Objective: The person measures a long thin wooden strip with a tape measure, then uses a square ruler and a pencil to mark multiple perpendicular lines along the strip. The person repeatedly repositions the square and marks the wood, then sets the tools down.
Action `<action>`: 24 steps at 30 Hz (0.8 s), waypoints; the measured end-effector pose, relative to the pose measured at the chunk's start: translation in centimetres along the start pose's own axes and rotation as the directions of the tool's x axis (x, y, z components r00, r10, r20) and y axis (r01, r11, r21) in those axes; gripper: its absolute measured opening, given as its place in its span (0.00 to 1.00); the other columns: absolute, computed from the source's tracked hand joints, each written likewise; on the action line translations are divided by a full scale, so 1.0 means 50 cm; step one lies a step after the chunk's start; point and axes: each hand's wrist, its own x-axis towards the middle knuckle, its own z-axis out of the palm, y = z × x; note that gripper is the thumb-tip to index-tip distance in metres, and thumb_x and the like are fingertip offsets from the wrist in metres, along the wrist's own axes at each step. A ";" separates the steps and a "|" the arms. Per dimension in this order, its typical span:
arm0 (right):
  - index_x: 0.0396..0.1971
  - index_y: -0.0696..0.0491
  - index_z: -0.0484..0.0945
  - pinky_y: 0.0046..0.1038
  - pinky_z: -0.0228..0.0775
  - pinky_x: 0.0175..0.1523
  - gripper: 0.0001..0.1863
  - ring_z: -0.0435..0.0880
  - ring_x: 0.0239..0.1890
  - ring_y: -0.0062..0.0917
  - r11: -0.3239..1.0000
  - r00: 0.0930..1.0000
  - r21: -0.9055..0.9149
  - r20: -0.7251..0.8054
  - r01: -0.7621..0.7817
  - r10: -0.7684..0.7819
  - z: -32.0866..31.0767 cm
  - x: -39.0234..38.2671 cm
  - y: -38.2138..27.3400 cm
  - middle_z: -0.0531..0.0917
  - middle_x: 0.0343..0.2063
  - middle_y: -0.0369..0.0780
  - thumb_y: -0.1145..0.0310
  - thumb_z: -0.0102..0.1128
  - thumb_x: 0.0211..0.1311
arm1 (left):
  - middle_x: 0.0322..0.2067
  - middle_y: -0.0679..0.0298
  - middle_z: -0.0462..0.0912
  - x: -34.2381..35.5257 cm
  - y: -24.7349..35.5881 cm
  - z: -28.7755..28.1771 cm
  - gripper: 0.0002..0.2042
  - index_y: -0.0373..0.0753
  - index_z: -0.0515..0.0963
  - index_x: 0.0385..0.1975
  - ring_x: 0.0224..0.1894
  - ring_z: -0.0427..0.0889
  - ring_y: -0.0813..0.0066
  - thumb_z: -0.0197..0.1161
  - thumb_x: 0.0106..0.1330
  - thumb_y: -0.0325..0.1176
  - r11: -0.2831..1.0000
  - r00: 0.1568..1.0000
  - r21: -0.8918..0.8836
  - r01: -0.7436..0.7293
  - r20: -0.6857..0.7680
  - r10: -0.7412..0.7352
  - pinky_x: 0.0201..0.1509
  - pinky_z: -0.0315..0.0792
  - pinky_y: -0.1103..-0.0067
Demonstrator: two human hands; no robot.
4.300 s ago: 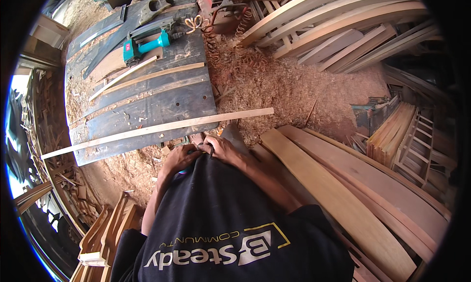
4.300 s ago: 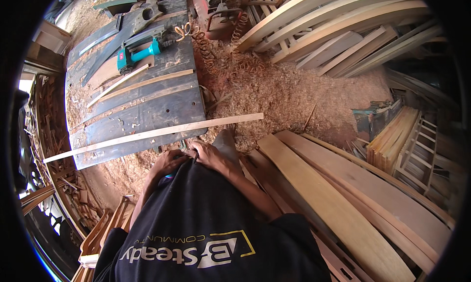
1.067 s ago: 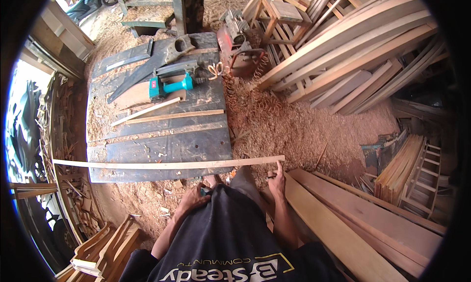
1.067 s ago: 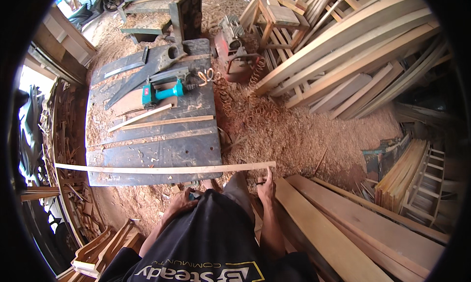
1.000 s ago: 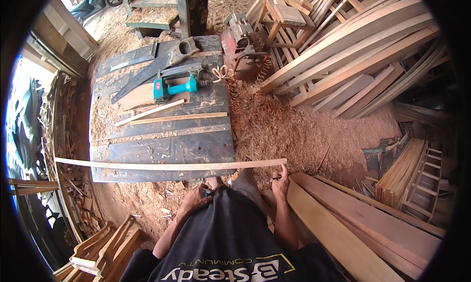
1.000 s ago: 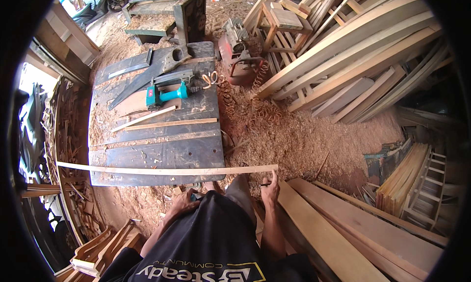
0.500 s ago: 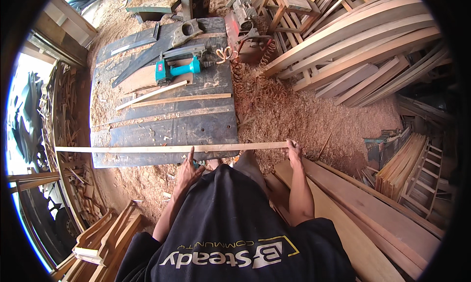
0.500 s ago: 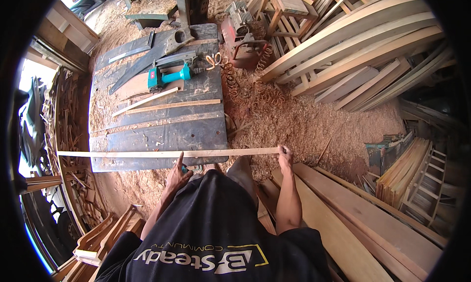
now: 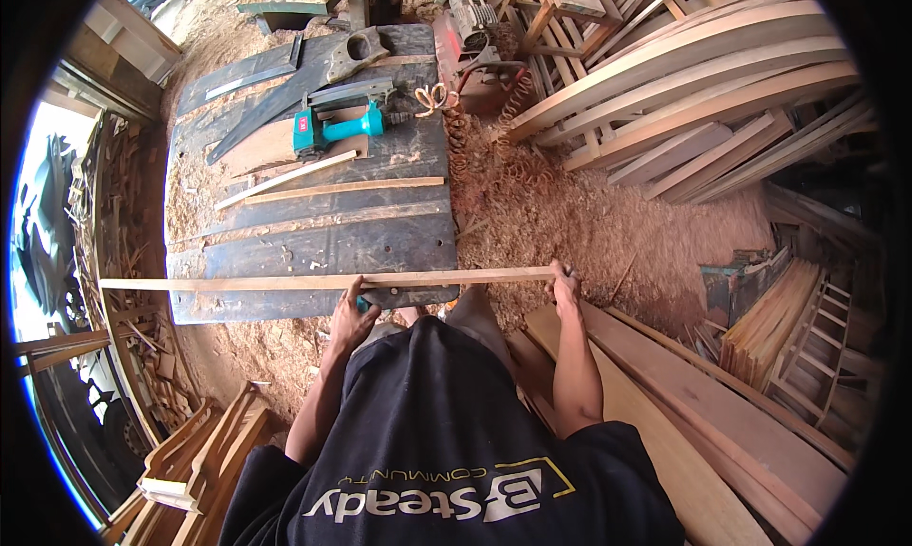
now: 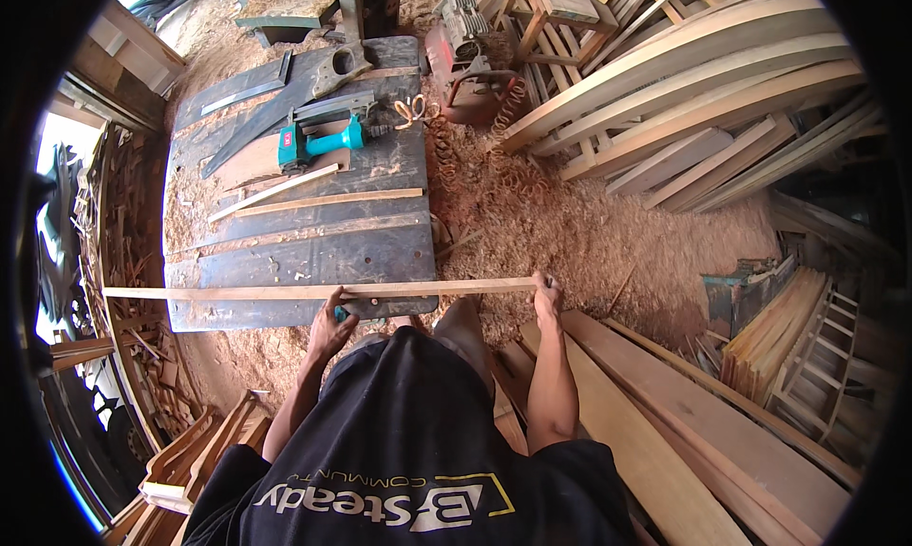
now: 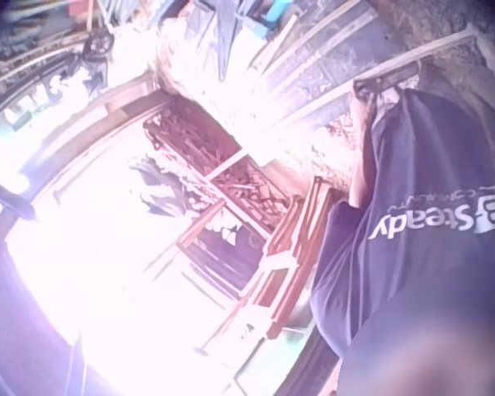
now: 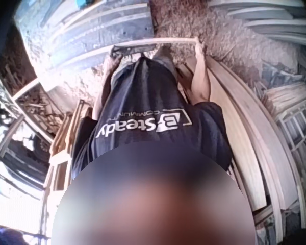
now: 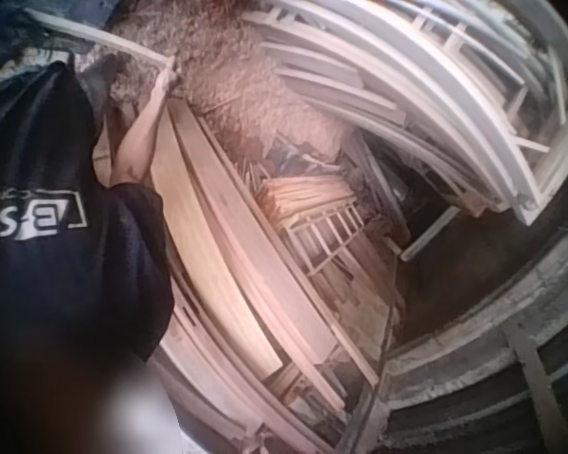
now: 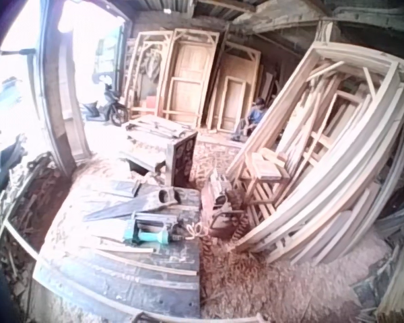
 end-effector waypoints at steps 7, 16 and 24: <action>0.56 0.50 0.76 0.21 0.71 0.27 0.14 0.83 0.27 0.20 0.986 0.997 0.156 0.035 0.061 -0.067 0.033 -0.005 0.002 0.82 0.32 0.37 0.63 0.50 0.78 | 0.49 0.48 0.83 0.019 0.003 -0.041 0.33 0.36 0.71 0.63 0.52 0.82 0.49 0.64 0.57 0.44 0.996 0.998 -0.064 0.063 -0.023 -0.065 0.57 0.74 0.64; 0.66 0.50 0.67 0.30 0.79 0.43 0.24 0.86 0.41 0.29 0.997 0.999 0.066 -0.042 0.034 -0.031 0.035 0.022 0.034 0.82 0.48 0.43 0.57 0.54 0.76 | 0.53 0.50 0.80 0.148 -0.008 -0.169 0.33 0.38 0.69 0.64 0.57 0.77 0.51 0.70 0.57 0.39 0.935 0.904 0.319 -0.154 -0.336 0.263 0.63 0.69 0.61; 0.66 0.52 0.65 0.35 0.77 0.50 0.26 0.83 0.48 0.33 0.982 0.962 -0.081 -0.204 0.170 -0.183 0.032 0.012 0.072 0.78 0.54 0.46 0.55 0.55 0.75 | 0.66 0.51 0.69 0.264 -0.053 -0.215 0.29 0.40 0.69 0.64 0.69 0.65 0.54 0.67 0.62 0.37 0.825 0.856 0.521 -0.219 -0.303 0.419 0.72 0.55 0.57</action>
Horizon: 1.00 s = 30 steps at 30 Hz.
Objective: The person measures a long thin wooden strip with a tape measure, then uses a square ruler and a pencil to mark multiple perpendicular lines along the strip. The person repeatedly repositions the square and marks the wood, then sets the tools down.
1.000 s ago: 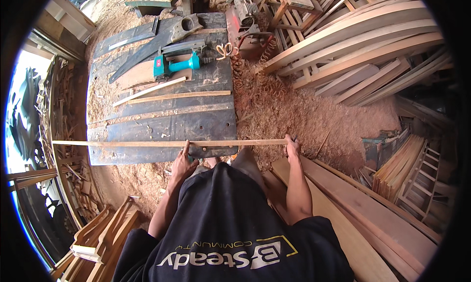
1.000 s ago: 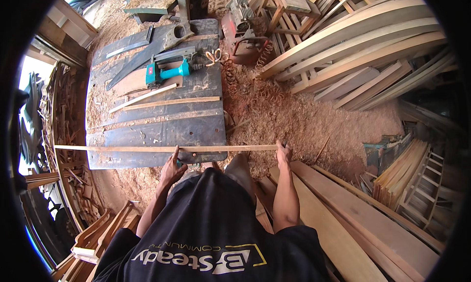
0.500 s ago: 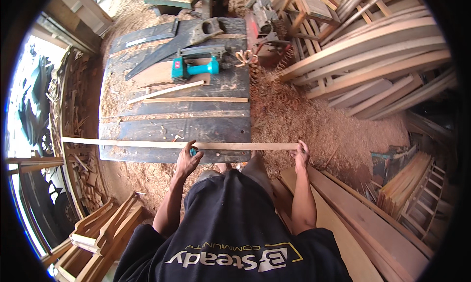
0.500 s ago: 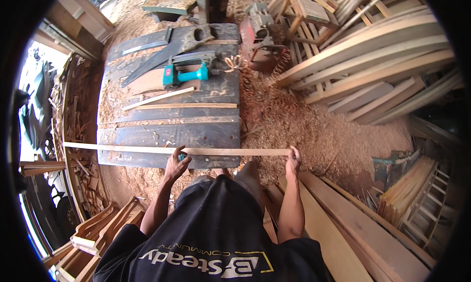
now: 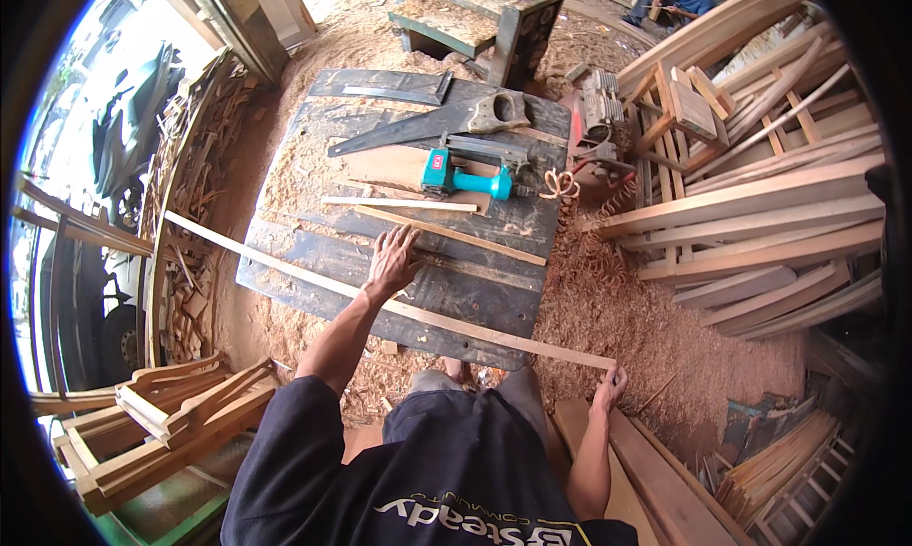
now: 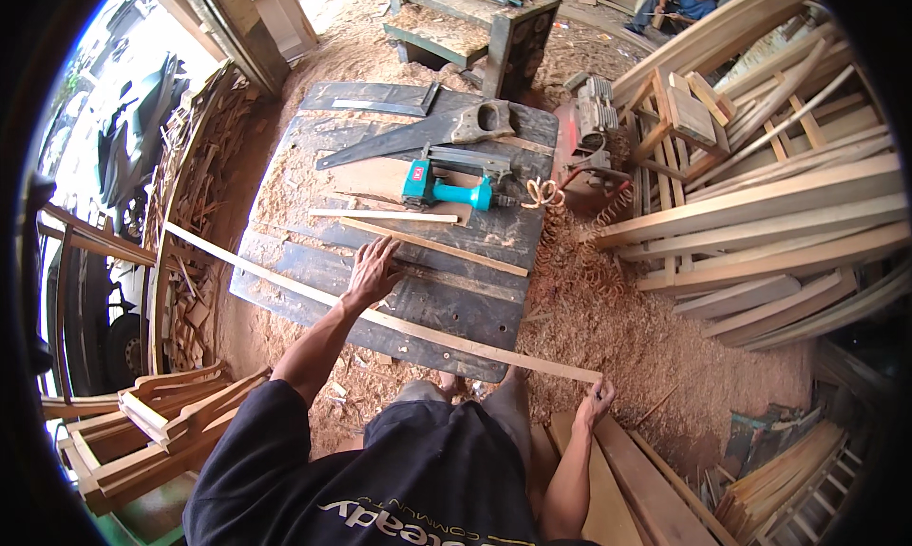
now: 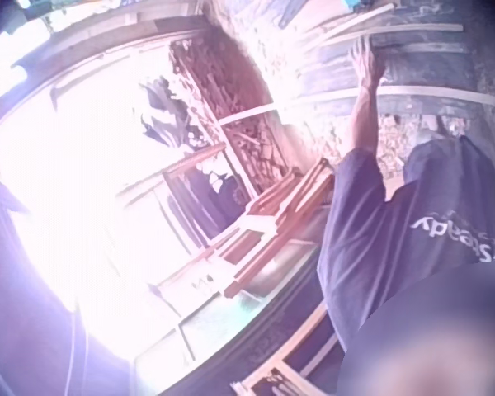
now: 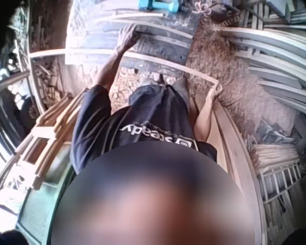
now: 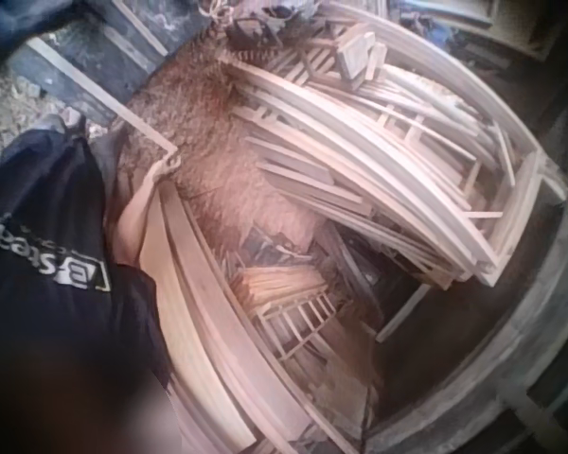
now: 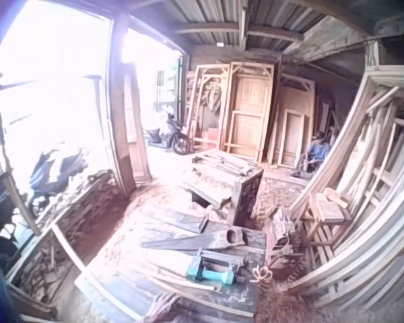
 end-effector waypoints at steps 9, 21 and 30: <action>0.54 0.48 0.74 0.34 0.79 0.45 0.19 0.83 0.44 0.31 0.649 0.780 0.455 0.490 -0.609 0.389 0.002 -0.020 -0.084 0.79 0.45 0.40 0.51 0.59 0.73 | 0.57 0.58 0.74 -0.113 0.108 0.050 0.21 0.45 0.76 0.52 0.62 0.70 0.55 0.63 0.57 0.26 0.969 0.955 -0.247 0.020 -0.282 -0.091 0.65 0.59 0.57; 0.45 0.54 0.76 0.35 0.82 0.44 0.17 0.88 0.43 0.32 0.860 0.712 0.111 0.619 -0.498 0.332 0.142 0.155 -0.228 0.85 0.37 0.41 0.54 0.52 0.77 | 0.49 0.58 0.79 -0.122 0.185 0.091 0.11 0.42 0.78 0.46 0.57 0.74 0.56 0.63 0.66 0.35 0.990 0.952 -0.089 0.107 -0.277 -0.128 0.62 0.61 0.60; 0.28 0.58 0.78 0.30 0.73 0.19 0.19 0.80 0.13 0.27 0.936 0.794 -0.266 0.608 0.228 -0.020 0.166 0.133 -0.516 0.78 0.17 0.38 0.57 0.62 0.71 | 0.35 0.60 0.75 0.069 0.298 0.176 0.05 0.44 0.78 0.35 0.42 0.75 0.60 0.62 0.66 0.37 0.912 0.873 -0.238 0.334 -0.285 -0.395 0.49 0.64 0.64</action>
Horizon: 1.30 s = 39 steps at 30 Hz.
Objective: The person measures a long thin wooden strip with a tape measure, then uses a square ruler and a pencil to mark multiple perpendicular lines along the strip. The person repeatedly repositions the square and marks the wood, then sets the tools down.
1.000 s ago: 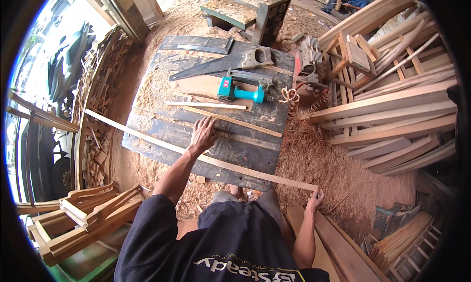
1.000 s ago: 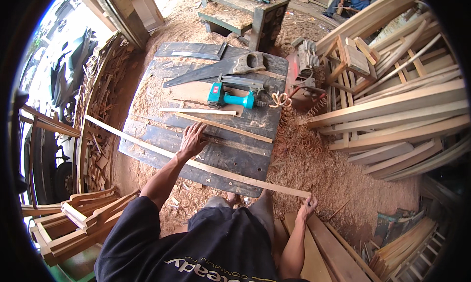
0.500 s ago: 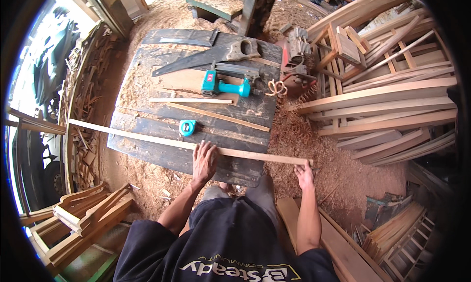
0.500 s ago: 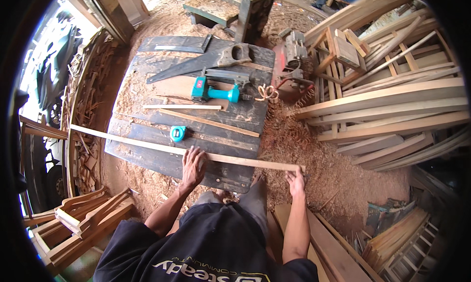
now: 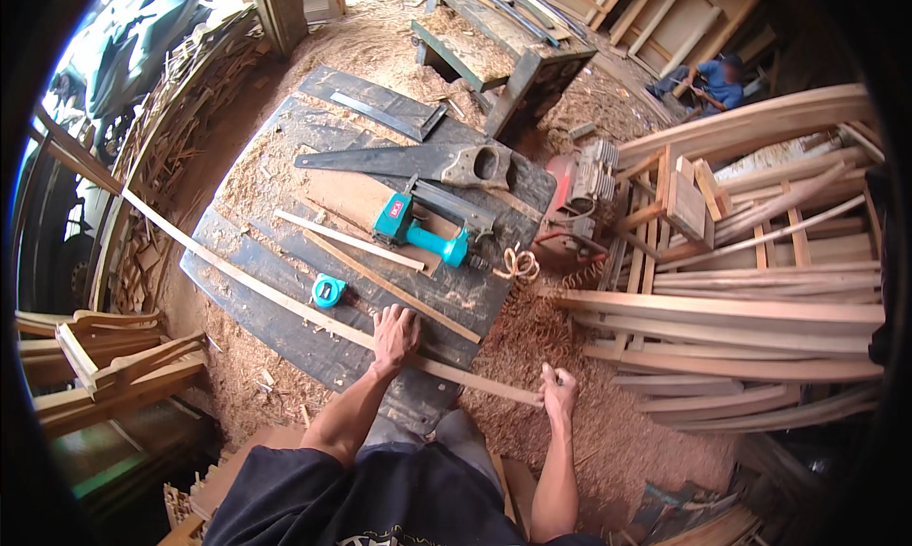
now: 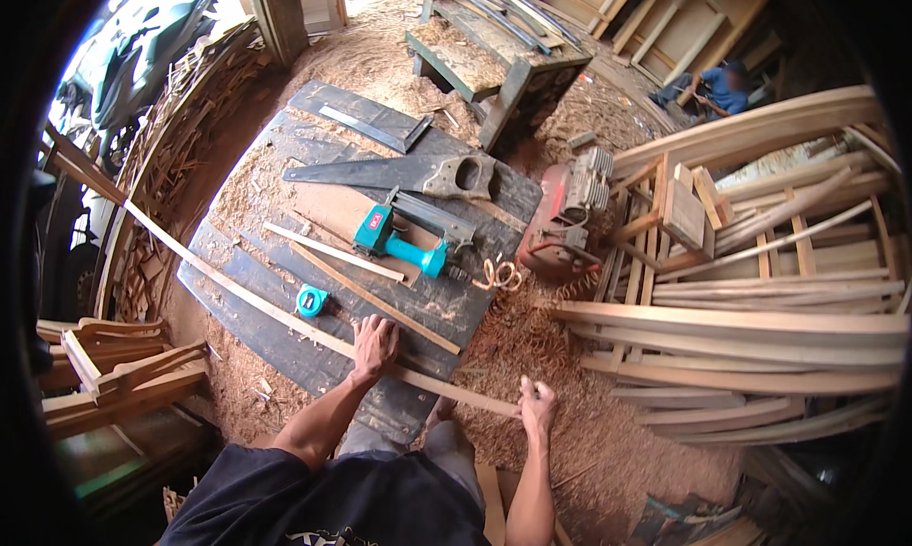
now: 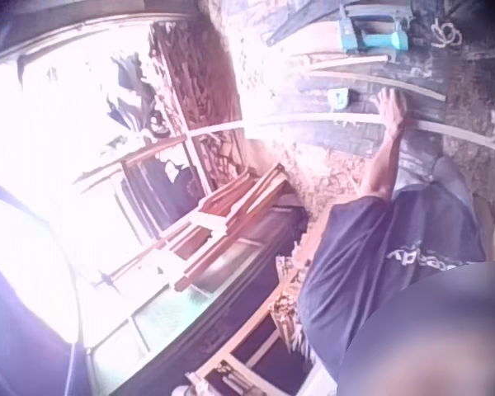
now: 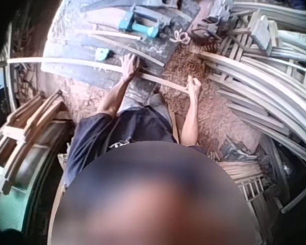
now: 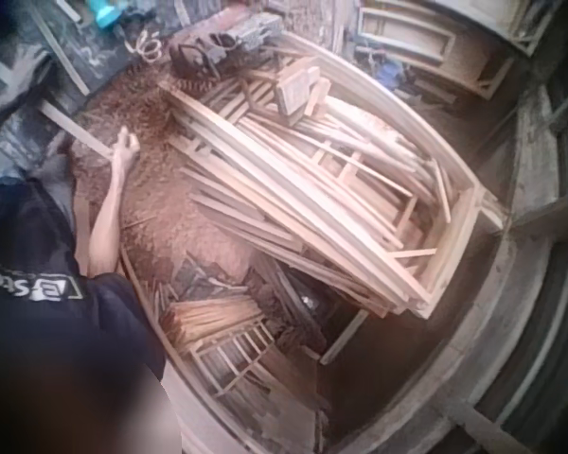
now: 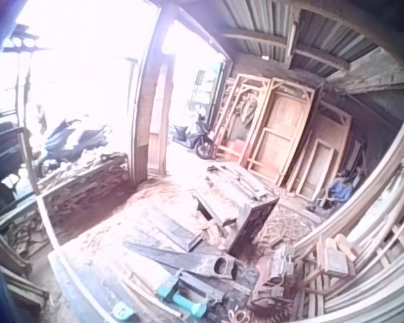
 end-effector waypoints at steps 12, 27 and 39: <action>0.46 0.51 0.78 0.44 0.72 0.50 0.11 0.83 0.45 0.42 -0.179 0.223 -0.533 0.603 0.827 -0.766 0.489 0.476 -0.699 0.80 0.41 0.45 0.67 0.55 0.67 | 0.41 0.63 0.77 0.020 0.012 0.010 0.08 0.44 0.78 0.39 0.46 0.75 0.62 0.65 0.62 0.34 0.987 0.993 0.106 0.120 -0.019 -0.118 0.52 0.65 0.66; 0.44 0.40 0.79 0.38 0.73 0.50 0.10 0.82 0.52 0.30 -0.719 0.137 -0.500 0.854 0.483 -0.501 0.725 0.618 -0.855 0.80 0.47 0.34 0.66 0.59 0.64 | 0.41 0.65 0.78 0.023 0.003 0.010 0.09 0.46 0.79 0.38 0.44 0.78 0.63 0.68 0.59 0.33 0.986 0.991 0.107 0.130 -0.055 -0.125 0.48 0.68 0.68; 0.47 0.53 0.77 0.42 0.77 0.52 0.16 0.85 0.48 0.45 -0.157 0.150 -0.384 0.658 0.910 -0.738 0.434 0.608 -0.851 0.85 0.44 0.47 0.73 0.64 0.58 | 0.40 0.63 0.77 0.024 0.003 0.019 0.11 0.46 0.76 0.38 0.44 0.77 0.60 0.69 0.58 0.32 0.989 0.998 0.141 0.053 -0.022 -0.051 0.48 0.68 0.64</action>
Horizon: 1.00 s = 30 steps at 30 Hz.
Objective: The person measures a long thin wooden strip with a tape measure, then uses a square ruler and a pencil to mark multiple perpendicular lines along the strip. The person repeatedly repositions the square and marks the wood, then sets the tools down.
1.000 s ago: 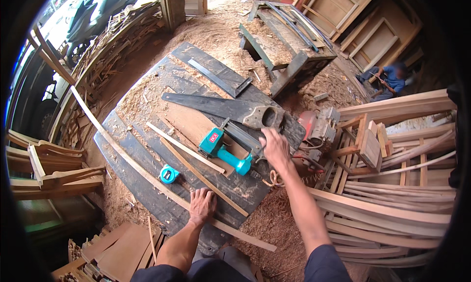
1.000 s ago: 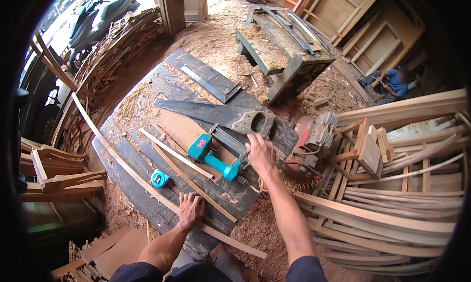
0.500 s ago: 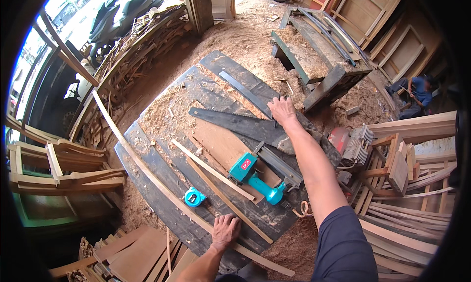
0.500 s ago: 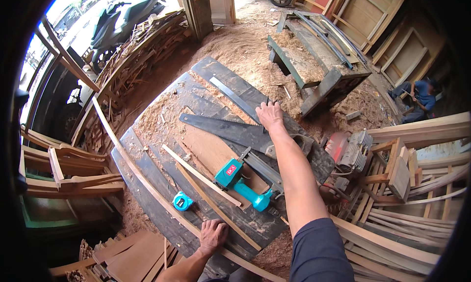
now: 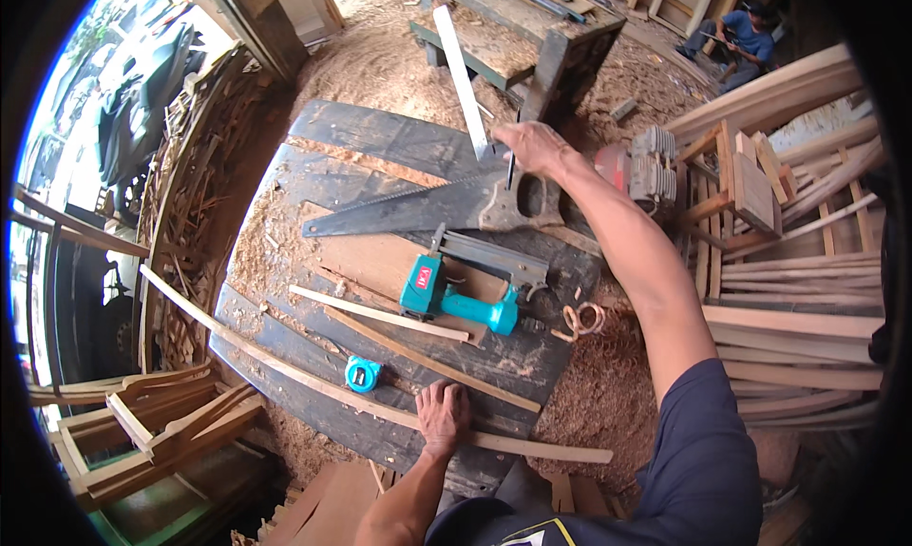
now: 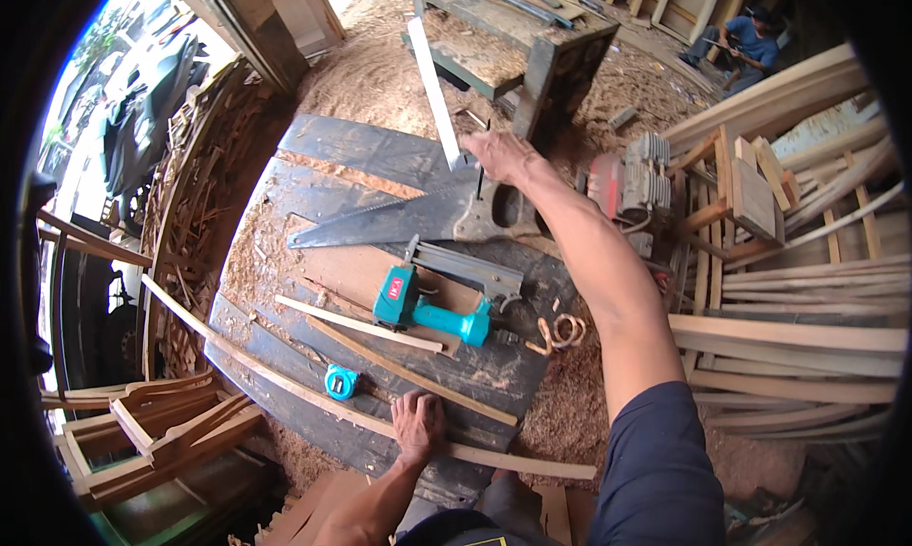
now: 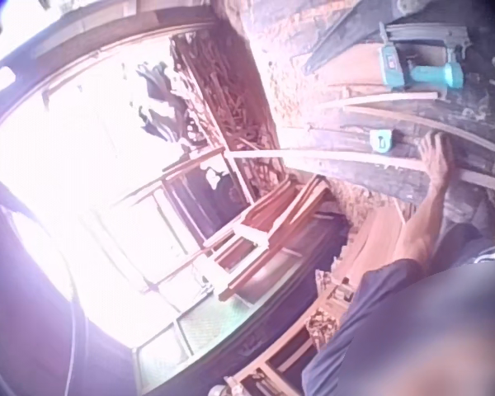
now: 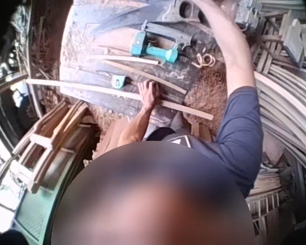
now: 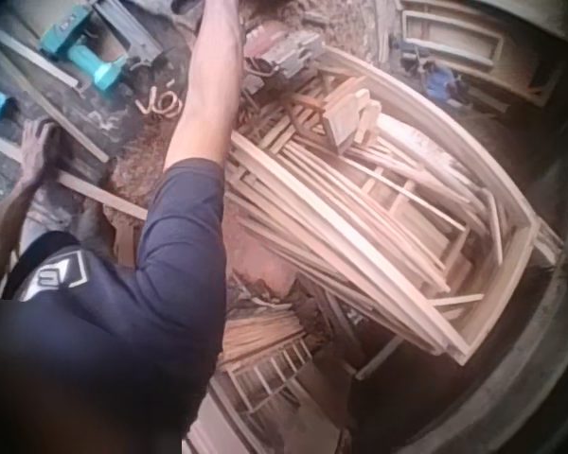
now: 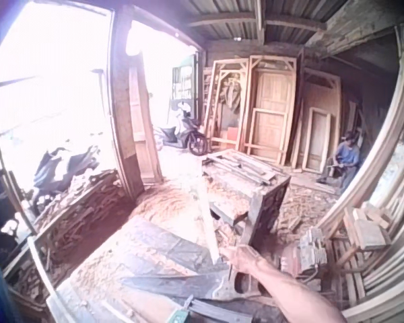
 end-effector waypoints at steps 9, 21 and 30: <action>0.37 0.57 0.82 0.25 0.80 0.40 0.20 0.85 0.33 0.19 0.323 0.455 0.875 -0.138 -0.360 0.880 -0.060 -0.744 -0.375 0.86 0.30 0.38 0.55 0.76 0.58 | 0.44 0.60 0.78 -0.015 -0.012 0.024 0.07 0.44 0.76 0.39 0.48 0.76 0.57 0.66 0.64 0.33 0.998 0.998 0.041 -0.047 0.032 0.046 0.55 0.66 0.64; 0.48 0.52 0.78 0.32 0.82 0.47 0.10 0.86 0.41 0.26 -0.463 -0.012 0.676 0.572 0.573 0.820 0.246 -0.989 -0.892 0.84 0.39 0.37 0.69 0.62 0.71 | 0.36 0.61 0.81 -0.066 -0.009 0.007 0.05 0.41 0.79 0.37 0.42 0.77 0.60 0.61 0.67 0.34 0.828 0.773 -0.257 -0.498 0.302 0.559 0.52 0.65 0.65; 0.44 0.49 0.78 0.24 0.76 0.36 0.13 0.83 0.34 0.21 -0.570 -0.047 0.558 0.738 0.603 0.673 0.248 -0.939 -0.853 0.81 0.35 0.33 0.65 0.72 0.64 | 0.48 0.52 0.84 -0.175 0.178 -0.095 0.22 0.36 0.78 0.51 0.53 0.81 0.50 0.64 0.66 0.48 0.817 0.547 -0.430 -0.386 0.606 0.577 0.59 0.68 0.61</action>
